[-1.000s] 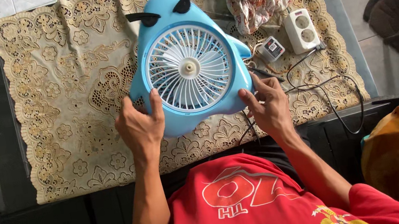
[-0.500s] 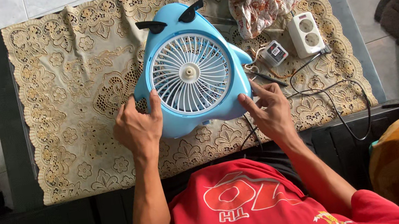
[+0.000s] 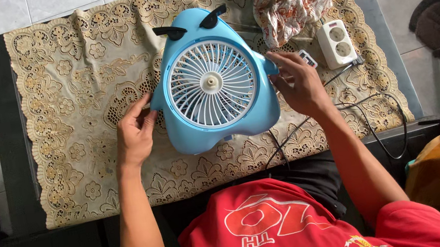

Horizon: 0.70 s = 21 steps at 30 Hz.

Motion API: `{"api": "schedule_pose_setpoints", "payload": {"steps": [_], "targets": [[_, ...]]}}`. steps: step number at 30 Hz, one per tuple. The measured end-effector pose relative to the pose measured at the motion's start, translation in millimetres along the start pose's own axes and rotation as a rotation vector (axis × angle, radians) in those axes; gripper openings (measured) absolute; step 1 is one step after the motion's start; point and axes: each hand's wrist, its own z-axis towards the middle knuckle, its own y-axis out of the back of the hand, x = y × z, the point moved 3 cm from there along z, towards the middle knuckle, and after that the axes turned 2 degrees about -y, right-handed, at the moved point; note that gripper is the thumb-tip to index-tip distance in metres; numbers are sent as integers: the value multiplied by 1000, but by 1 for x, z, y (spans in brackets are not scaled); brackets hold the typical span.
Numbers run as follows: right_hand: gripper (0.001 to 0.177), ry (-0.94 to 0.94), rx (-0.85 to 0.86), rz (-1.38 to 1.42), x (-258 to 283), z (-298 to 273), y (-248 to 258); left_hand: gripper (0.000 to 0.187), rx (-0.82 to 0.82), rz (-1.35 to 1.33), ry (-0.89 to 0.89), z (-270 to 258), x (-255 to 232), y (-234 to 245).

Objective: The person cleans a white fan blade with a cloth, then installs it into a blue fan housing. They plug in the fan to test it, then wipe the exterior of the assembled fan with the cloth.

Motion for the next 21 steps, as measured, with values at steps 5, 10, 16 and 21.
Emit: {"api": "schedule_pose_setpoints", "payload": {"steps": [5, 10, 16, 21], "targets": [[44, -66, -52, 59, -6, -1, -7, 36, -88, 155, -52, 2, 5, -3], [39, -68, -118, 46, -10, -5, -15, 38, -150, 157, -44, 5, -10, -7], [39, -402, -234, 11, -46, 28, 1, 64, -346, 422, 33, -8, -37, -22], [108, -297, -372, -354, -82, 123, -1, 85, -222, 604, 28, 22, -47, -35]]}}
